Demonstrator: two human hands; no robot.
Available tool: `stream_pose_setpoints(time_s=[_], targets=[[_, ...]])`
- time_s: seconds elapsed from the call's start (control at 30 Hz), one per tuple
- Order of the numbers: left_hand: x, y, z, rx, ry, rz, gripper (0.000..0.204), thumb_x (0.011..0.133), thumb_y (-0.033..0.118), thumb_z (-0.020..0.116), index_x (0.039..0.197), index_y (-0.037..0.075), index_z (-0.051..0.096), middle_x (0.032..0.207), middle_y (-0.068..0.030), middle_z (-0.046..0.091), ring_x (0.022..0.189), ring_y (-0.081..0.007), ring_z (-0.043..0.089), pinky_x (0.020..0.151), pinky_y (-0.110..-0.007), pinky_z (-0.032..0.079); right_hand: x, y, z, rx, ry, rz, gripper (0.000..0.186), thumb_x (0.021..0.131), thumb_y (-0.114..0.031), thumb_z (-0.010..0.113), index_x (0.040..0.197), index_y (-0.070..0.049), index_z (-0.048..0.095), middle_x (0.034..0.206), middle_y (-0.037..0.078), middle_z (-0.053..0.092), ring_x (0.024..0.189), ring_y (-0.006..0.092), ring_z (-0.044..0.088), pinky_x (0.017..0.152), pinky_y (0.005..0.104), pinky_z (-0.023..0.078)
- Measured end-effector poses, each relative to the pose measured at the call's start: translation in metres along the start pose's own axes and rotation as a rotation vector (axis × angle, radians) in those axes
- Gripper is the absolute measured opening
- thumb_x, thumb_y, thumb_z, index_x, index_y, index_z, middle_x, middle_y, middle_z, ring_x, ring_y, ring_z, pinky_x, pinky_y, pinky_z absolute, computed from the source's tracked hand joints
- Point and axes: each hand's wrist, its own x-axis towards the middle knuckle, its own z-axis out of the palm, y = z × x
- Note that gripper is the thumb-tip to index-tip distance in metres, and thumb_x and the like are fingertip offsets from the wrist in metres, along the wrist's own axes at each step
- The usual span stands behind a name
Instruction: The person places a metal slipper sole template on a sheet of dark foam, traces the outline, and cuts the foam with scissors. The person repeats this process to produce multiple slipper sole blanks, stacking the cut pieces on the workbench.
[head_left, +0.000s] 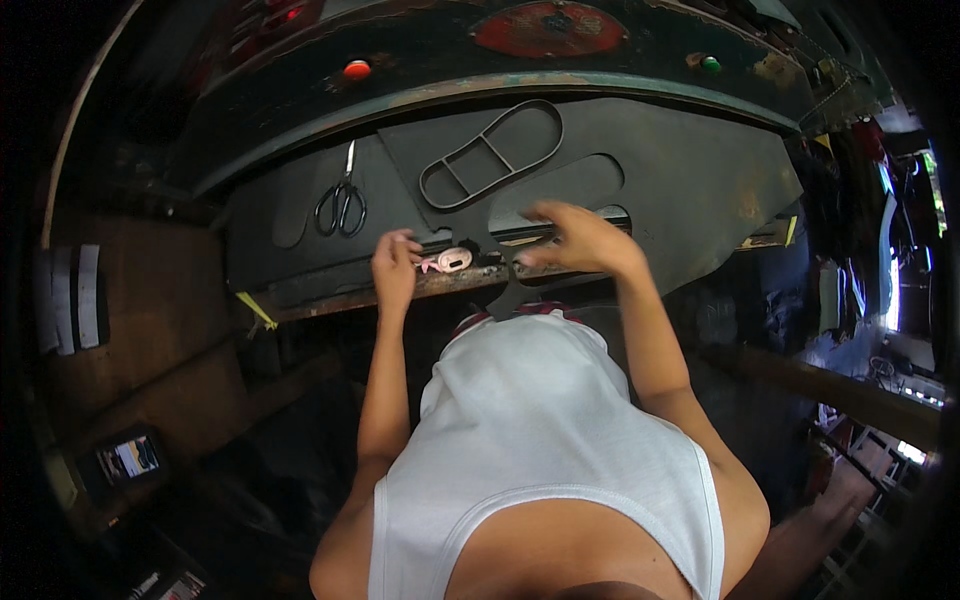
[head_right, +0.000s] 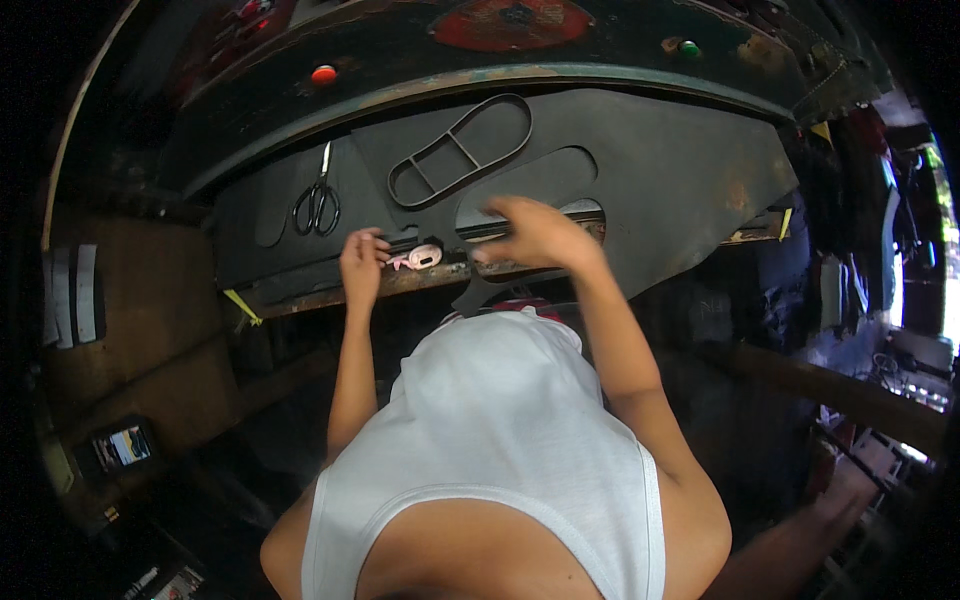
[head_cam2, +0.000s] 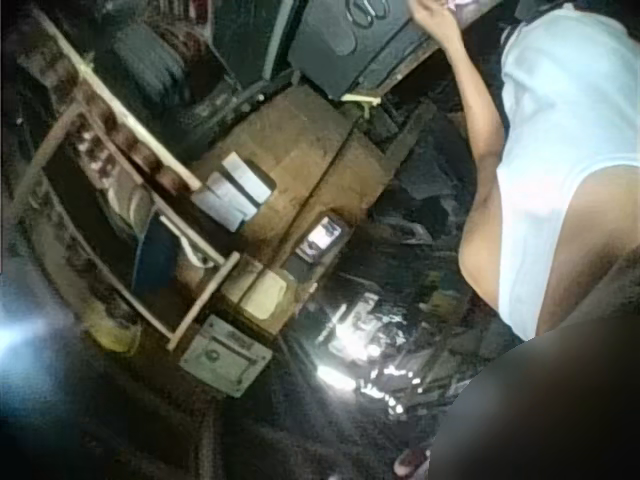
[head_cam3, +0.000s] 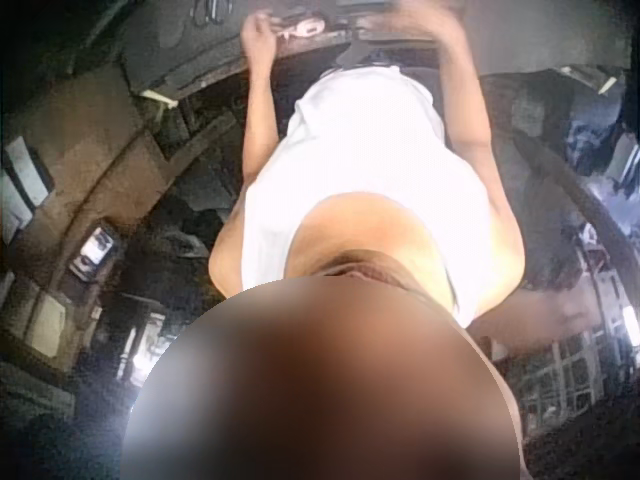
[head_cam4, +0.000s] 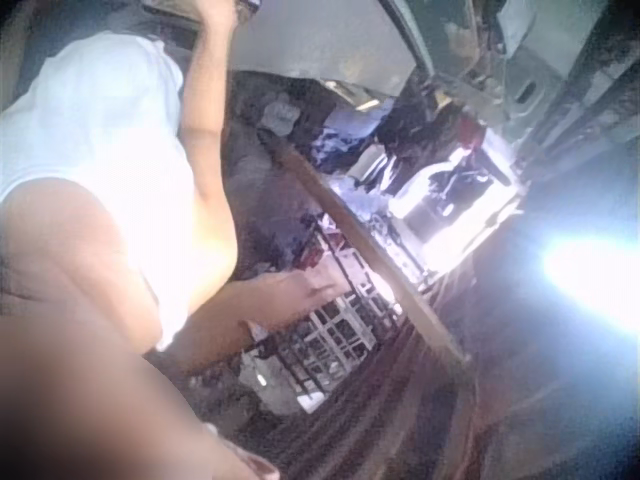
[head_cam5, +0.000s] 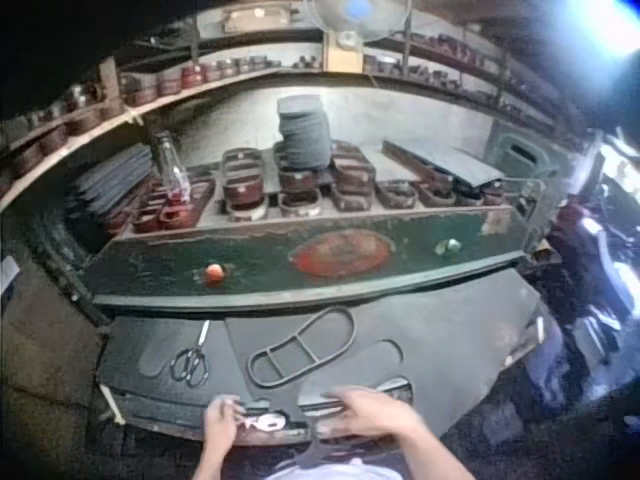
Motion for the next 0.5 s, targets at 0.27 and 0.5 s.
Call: stream_pose_setpoints(time_s=[0.27,0.5], targets=[[0.107,0.025,0.051,-0.293,0.192,0.16,0.031,0.113,0.021,0.039,0.13,0.0,0.052,0.083,-0.0065,0.061,0.059,-0.0075,0.05,0.054,-0.022,0.041,0.154,-0.032,0.098,-0.533,0.443,0.231,0.082,0.083,-0.059,0.074,0.133,0.003,0.056,0.117,0.017,0.063,0.114,0.0322,0.059,0.109,0.0458,0.037],[0.114,0.01,0.063,-0.144,0.252,0.132,0.03,0.111,0.016,0.038,0.129,-0.001,0.055,0.077,-0.0044,0.061,0.06,-0.0088,0.049,0.057,-0.025,0.042,0.166,-0.016,0.088,-0.273,0.329,0.223,0.031,0.088,-0.023,0.072,0.104,0.003,0.063,0.098,0.023,0.071,0.092,0.0421,0.072,0.077,0.0519,0.057]])
